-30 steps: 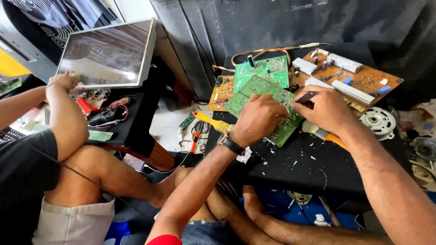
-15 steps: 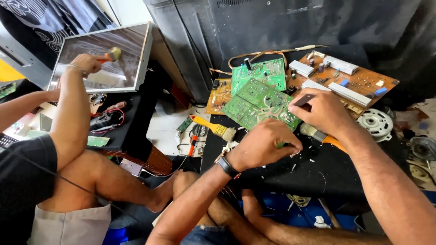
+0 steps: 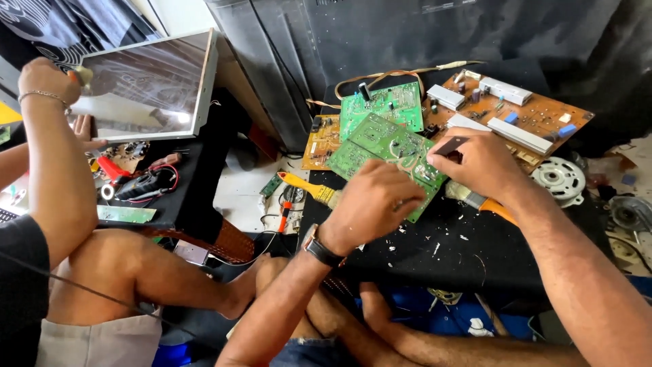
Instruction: Repairing and cleaning electronic circuit boards using small hand tools and scrapers.
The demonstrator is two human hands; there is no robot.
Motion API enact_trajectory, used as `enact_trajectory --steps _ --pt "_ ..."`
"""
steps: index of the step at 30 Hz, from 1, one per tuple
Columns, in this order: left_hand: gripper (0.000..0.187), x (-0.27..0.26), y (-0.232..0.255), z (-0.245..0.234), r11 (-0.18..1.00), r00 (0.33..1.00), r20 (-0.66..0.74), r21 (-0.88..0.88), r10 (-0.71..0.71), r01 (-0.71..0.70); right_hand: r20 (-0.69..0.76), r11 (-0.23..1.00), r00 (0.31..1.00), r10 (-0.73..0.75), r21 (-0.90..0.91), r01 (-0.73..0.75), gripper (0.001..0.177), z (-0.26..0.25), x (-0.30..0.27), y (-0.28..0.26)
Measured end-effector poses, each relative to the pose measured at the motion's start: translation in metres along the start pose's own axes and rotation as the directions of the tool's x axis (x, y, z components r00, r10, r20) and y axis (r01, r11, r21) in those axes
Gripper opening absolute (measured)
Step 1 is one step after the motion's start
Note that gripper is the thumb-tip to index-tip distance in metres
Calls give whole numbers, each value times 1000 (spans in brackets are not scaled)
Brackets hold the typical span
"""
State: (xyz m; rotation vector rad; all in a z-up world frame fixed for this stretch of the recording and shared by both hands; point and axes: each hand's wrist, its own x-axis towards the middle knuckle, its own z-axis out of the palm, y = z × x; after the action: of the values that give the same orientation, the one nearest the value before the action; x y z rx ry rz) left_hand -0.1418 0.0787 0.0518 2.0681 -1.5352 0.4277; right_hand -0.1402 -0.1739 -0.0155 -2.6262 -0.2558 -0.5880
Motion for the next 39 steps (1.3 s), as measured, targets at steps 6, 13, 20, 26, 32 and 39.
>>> enact_trajectory --steps 6,13,20,26,32,39 --pt "9 9 -34 16 940 996 -7 333 88 -80 -6 998 1000 -14 56 14 37 3 1 4" --pt "17 26 -40 44 919 975 220 388 -20 -69 -3 997 1000 0 78 0 36 0 -1 -1" --pt "14 33 -40 42 894 955 294 420 29 -157 -13 995 1000 4 96 -3 31 5 0 4" --pt "15 45 -41 27 963 916 398 219 59 -157 -46 995 999 -21 100 26 24 7 0 6" --pt "10 40 -36 10 994 900 430 53 66 -98 -35 996 999 15 83 -12 26 7 -2 4" --pt "7 -4 19 6 968 971 189 -227 147 -103 -53 999 998 -33 28 35 20 1 0 1"
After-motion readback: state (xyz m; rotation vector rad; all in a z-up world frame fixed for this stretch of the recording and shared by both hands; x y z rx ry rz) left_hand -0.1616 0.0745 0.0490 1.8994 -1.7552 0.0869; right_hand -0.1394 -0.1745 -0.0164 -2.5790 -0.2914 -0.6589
